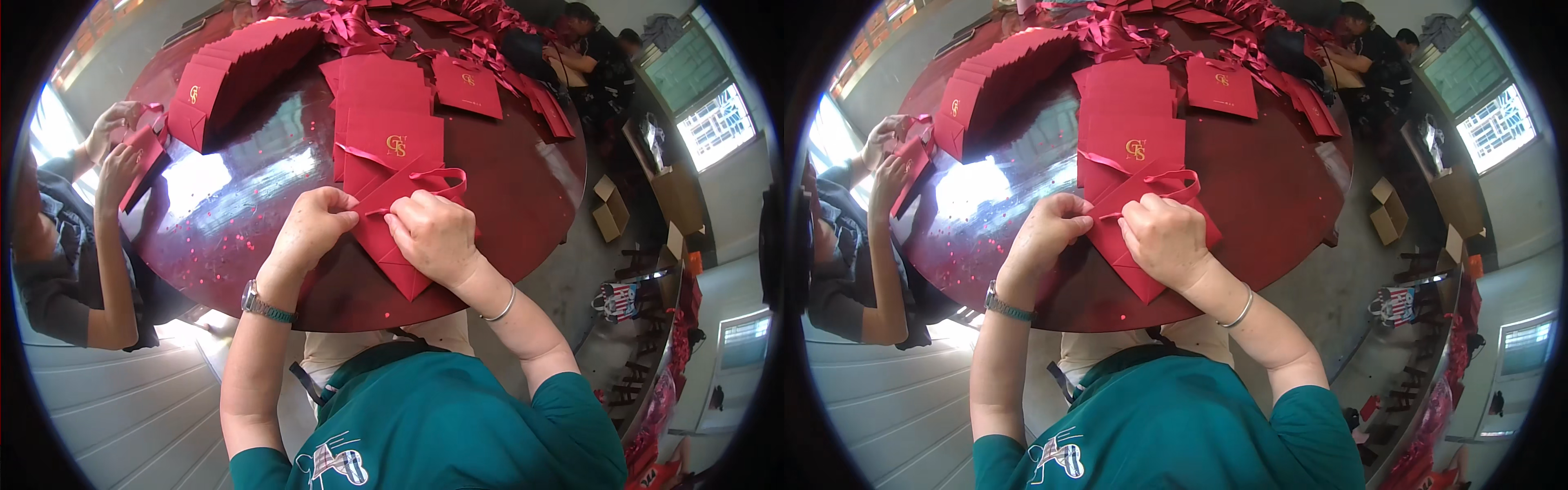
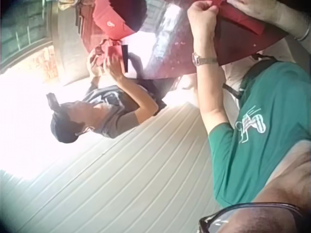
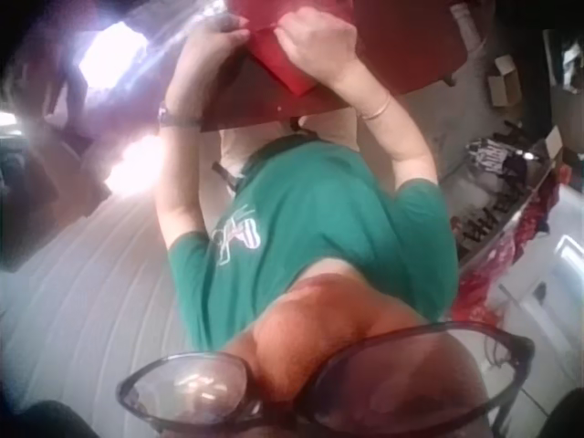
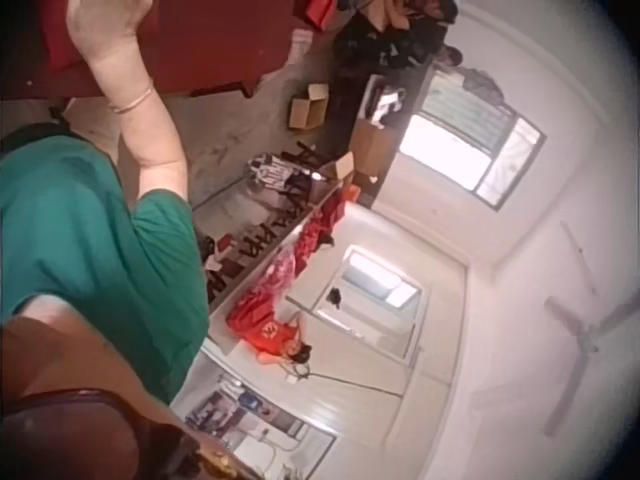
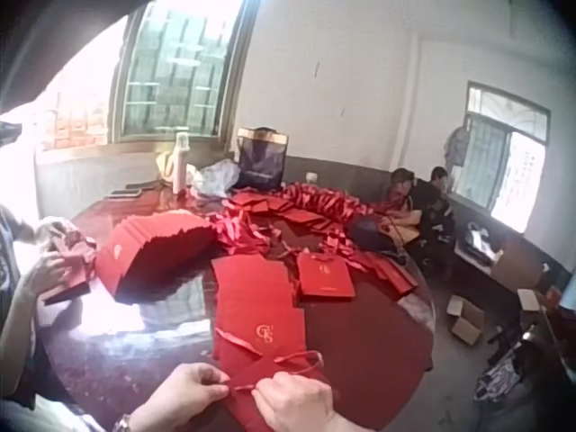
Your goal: The person threads ribbons through red paper gift bags to assemble them by hand, stacks the bags on the table, and fastens a waist buckle.
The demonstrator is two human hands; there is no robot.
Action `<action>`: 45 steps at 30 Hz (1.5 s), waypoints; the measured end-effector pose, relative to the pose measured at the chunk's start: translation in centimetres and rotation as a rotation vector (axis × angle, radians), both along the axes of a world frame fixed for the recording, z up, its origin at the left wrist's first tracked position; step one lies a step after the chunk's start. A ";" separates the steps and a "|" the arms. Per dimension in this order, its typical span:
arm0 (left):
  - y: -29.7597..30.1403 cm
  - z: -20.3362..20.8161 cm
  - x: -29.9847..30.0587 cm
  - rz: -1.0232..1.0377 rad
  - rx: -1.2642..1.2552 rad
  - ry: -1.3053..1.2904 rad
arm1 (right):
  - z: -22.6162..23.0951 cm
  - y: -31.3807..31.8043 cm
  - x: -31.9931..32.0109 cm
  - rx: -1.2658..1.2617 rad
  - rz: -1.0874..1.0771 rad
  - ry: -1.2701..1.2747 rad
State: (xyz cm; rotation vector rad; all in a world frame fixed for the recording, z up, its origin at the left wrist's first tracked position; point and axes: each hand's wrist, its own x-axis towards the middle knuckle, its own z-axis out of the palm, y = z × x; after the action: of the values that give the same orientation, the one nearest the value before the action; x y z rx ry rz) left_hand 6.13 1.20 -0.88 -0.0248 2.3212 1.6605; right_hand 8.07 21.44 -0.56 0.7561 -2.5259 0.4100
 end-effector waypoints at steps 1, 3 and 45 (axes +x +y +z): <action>0.2 0.2 0.0 0.004 0.006 -0.006 | 0.3 -0.3 0.2 0.006 0.004 -0.006; 0.4 0.9 0.1 0.008 -0.057 -0.009 | 0.9 -0.9 0.5 0.077 -0.098 -0.003; 0.6 -0.4 0.4 0.005 -0.010 0.085 | -0.5 -1.3 -1.4 0.142 0.148 0.031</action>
State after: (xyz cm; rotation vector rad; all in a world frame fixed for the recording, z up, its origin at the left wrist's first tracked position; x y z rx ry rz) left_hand 6.53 1.81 -1.25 0.0395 2.3935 1.6832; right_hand 6.65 20.14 -1.07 0.9993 -2.4989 0.2674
